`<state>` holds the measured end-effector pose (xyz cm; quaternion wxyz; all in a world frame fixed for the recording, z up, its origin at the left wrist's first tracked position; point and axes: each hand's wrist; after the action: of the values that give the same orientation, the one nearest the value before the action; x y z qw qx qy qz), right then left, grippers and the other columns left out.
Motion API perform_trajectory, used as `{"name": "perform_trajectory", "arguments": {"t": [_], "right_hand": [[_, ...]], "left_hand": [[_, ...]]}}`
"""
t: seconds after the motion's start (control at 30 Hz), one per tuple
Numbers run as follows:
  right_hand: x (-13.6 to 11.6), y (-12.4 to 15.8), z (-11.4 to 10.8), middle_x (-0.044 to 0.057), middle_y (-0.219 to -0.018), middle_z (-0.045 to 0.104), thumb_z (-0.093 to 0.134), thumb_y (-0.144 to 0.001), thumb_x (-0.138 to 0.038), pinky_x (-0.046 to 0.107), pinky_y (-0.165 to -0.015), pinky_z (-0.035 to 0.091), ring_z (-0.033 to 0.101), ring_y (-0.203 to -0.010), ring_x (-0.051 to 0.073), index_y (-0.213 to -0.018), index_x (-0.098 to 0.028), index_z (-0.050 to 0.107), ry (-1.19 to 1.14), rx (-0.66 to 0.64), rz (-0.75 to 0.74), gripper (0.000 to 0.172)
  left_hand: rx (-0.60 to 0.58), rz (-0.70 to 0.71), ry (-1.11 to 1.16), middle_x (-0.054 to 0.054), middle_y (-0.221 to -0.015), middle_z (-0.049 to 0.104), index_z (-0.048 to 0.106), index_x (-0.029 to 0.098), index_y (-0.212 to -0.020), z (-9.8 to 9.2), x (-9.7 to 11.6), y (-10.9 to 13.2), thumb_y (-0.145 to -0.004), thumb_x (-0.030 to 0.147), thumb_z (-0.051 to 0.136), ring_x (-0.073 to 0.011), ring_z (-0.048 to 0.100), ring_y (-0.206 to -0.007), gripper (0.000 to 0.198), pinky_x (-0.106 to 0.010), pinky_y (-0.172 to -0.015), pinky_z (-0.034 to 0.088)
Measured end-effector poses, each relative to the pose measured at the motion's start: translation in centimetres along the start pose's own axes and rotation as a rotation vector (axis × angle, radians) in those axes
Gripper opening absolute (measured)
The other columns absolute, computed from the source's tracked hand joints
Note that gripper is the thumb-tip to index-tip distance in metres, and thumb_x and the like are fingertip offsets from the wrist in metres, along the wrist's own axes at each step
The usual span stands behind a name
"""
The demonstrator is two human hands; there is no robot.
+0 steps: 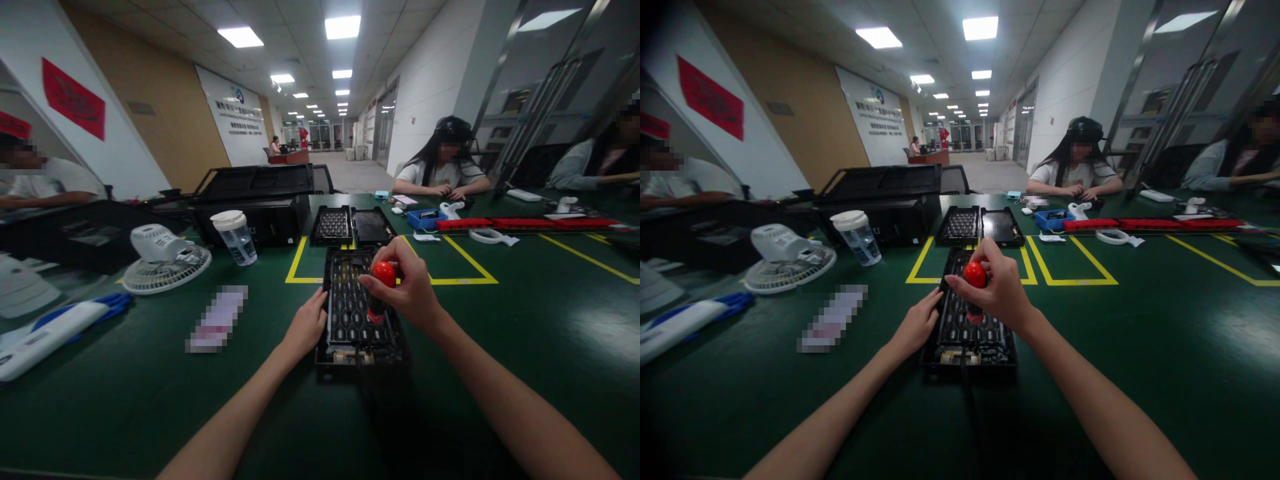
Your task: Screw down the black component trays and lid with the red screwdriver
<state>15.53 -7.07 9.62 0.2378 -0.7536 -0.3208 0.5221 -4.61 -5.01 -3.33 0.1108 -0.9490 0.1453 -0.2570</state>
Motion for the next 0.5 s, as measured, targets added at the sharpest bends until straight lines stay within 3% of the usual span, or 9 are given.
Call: {"name": "perform_trajectory", "arguments": {"t": [0.17, 0.37, 0.5], "right_hand": [[-0.1, 0.3, 0.7, -0.003, -0.064, 0.046, 0.055, -0.079, -0.028, 0.021, -0.047, 0.035, 0.043, -0.051, 0.008, -0.077, -0.018, 0.046, -0.1, -0.004, 0.052, 0.013], [0.1, 0.1, 1.5, -0.001, -0.067, 0.052, 0.053, -0.078, -0.025, 0.024, -0.049, 0.046, 0.055, -0.052, 0.011, -0.076, -0.015, 0.053, -0.731, -0.173, 0.168, 0.011], [0.4, 0.2, 1.4, 0.0, -0.066, 0.056, 0.055, -0.077, -0.022, 0.022, -0.041, 0.045, 0.057, -0.046, 0.011, -0.072, -0.014, 0.053, -0.938, -0.278, 0.203, 0.009]], "left_hand": [[-0.003, -0.005, 0.008, -0.008, -0.138, 0.039, 0.046, 0.012, -0.126, 0.0, 0.0, -0.1, -0.084, 0.015, 0.033, -0.0168, 0.038, -0.125, 0.043, -0.032, -0.107, 0.028], [0.008, 0.014, 0.018, -0.009, -0.137, 0.04, 0.046, 0.01, -0.126, 0.1, -0.1, -0.1, -0.084, 0.015, 0.033, -0.0164, 0.036, -0.126, 0.044, -0.031, -0.108, 0.026], [0.014, 0.019, 0.024, -0.009, -0.137, 0.04, 0.046, 0.011, -0.126, 0.1, -0.1, -0.1, -0.084, 0.014, 0.034, -0.0166, 0.036, -0.126, 0.044, -0.032, -0.108, 0.026]]}}
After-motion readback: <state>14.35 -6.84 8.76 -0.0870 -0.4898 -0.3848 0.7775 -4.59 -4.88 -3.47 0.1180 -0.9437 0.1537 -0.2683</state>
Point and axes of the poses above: each hand's wrist, its own y-axis away from the middle knuckle, its own z-axis out of the palm, x = y × z
